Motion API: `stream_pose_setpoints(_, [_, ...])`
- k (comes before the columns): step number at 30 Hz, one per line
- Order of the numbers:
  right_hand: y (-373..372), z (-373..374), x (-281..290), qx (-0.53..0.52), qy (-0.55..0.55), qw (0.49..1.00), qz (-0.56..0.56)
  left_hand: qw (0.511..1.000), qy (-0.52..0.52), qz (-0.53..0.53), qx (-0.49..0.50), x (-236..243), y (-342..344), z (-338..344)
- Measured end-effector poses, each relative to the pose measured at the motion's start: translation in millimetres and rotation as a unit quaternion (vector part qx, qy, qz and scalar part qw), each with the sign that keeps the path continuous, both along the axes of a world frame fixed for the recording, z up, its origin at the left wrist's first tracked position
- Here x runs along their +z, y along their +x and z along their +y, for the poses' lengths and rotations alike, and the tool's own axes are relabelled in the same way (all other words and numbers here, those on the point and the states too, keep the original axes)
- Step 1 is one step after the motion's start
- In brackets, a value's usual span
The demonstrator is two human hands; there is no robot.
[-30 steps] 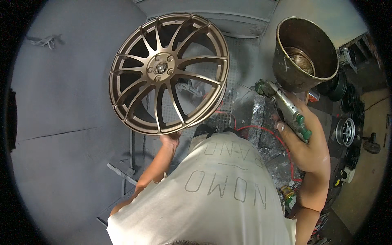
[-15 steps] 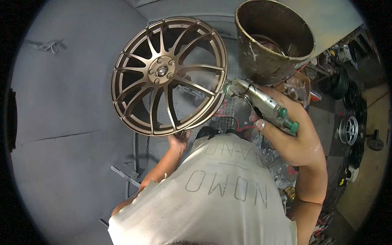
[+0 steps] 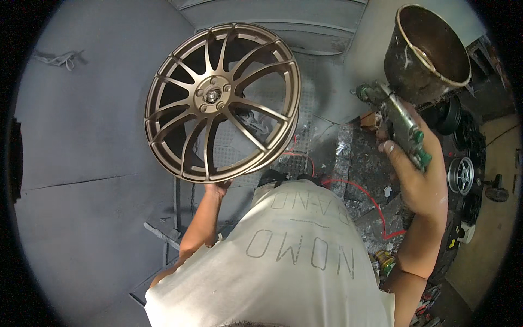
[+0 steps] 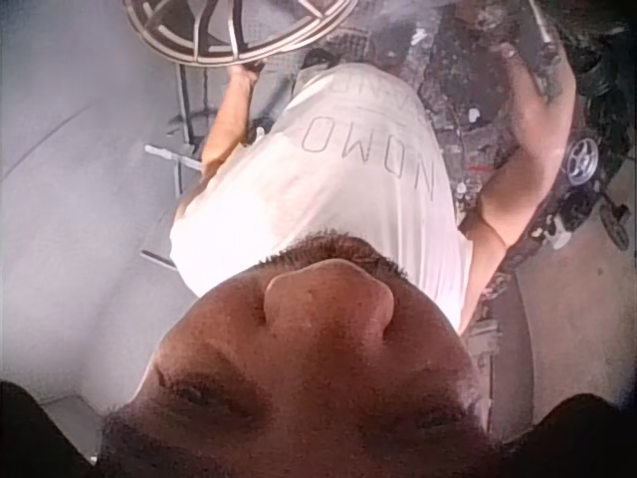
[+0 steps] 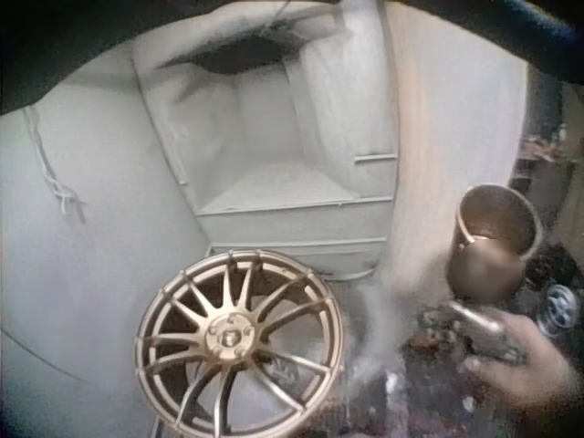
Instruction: The person mixes paint in a container and then uses a spray gun to apply the paint to a car rim suspended in a paint booth.
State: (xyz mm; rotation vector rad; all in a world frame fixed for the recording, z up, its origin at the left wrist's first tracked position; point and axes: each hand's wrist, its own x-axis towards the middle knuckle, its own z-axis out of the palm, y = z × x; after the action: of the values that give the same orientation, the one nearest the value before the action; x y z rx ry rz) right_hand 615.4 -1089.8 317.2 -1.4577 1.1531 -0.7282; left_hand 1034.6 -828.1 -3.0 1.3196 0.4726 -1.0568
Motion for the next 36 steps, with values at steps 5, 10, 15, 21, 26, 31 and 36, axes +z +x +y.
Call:
stream_pose_setpoints(5, [6, 28, 6, 0.014, 0.012, 1.000, 0.022, 0.977, -0.166, -0.083, -0.108, 21, 33, -2])
stream_pose_setpoints(10, [9, 53, 9, 0.061, 0.038, 0.997, -0.011, 0.977, -0.104, -0.185, 0.018, 22, 56, 10])
stream_pose_setpoints(15, [10, 68, 14, 0.097, 0.110, 0.988, -0.039, 0.975, -0.089, -0.156, 0.129, -7, 57, 38])
stream_pose_setpoints(21, [11, 109, 10, 0.052, 0.150, 0.984, -0.081, 0.989, -0.042, -0.092, 0.110, -43, -1, 49])
stream_pose_setpoints(26, [2, 129, -9, 0.037, 0.020, 0.999, -0.022, 0.996, -0.037, -0.014, 0.078, -36, -64, 39])
stream_pose_setpoints(31, [-20, 146, -10, -0.064, -0.001, 0.998, 0.005, 0.998, -0.051, -0.025, 0.032, -22, -58, 45])
stream_pose_setpoints(36, [-34, 161, -19, -0.026, 0.021, 0.999, -0.002, 0.995, -0.038, -0.048, -0.076, -46, 3, 68])
